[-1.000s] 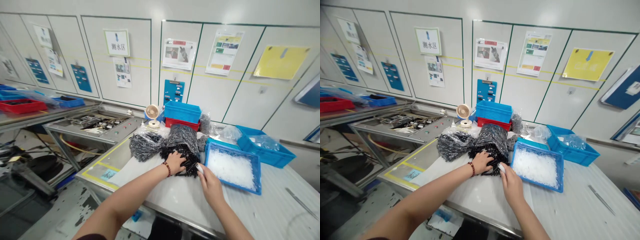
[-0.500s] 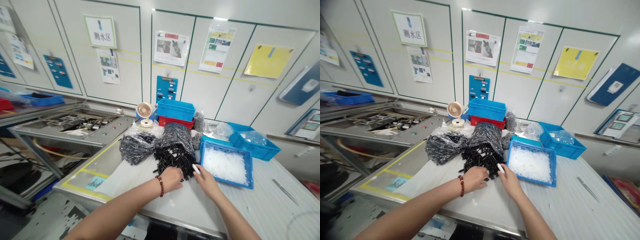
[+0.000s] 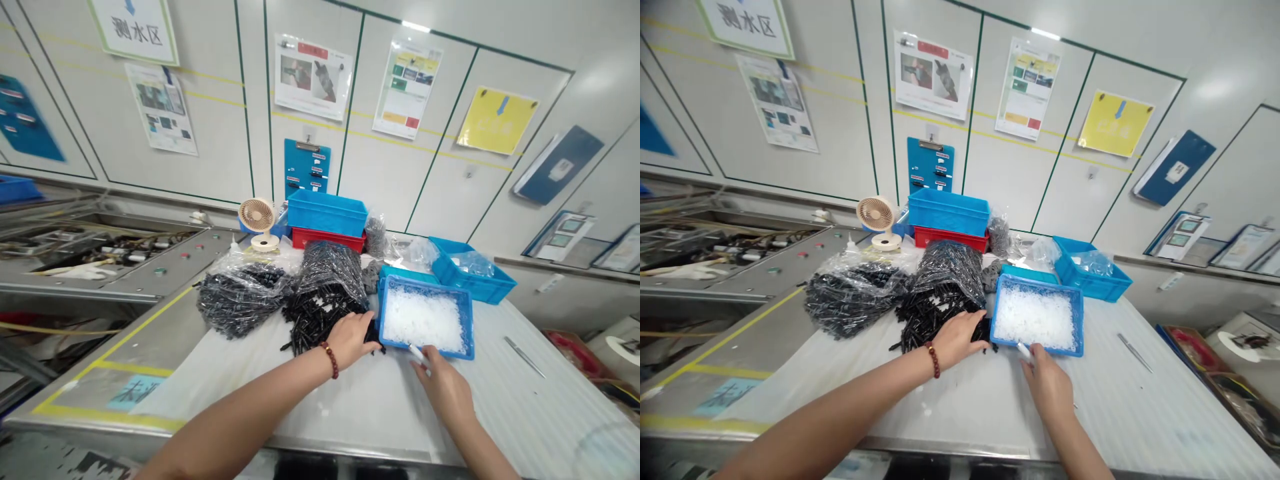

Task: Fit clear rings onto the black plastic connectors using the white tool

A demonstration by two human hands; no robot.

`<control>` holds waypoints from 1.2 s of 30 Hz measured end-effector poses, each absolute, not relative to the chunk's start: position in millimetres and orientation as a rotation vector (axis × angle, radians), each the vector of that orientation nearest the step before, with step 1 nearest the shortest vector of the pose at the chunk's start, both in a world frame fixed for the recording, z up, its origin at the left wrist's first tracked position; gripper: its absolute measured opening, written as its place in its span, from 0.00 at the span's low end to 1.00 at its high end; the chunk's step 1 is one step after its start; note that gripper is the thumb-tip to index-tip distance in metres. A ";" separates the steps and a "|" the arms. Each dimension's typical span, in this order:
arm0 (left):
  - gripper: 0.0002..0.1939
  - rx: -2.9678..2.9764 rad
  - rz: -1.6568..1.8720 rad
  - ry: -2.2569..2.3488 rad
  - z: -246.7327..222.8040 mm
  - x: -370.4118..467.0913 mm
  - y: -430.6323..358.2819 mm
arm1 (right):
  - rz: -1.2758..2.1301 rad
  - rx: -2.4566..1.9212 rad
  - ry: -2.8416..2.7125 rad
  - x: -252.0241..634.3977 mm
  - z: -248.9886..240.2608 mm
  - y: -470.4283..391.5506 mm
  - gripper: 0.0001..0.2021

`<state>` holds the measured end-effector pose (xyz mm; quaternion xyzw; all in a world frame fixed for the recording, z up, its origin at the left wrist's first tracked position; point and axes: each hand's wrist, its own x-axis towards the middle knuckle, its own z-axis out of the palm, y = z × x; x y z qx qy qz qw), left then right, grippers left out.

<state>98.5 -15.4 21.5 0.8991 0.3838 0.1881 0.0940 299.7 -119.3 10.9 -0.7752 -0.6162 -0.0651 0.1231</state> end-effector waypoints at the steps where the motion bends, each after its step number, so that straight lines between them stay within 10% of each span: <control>1: 0.36 2.644 0.574 1.155 22.3 106.5 -12.1 | -0.238 -2.301 -1.729 303.9 12.2 -118.6 0.09; 36: 0.51 2.596 0.561 1.032 20.1 144.4 13.8 | -0.281 -2.318 -1.553 364.8 19.3 -110.1 0.12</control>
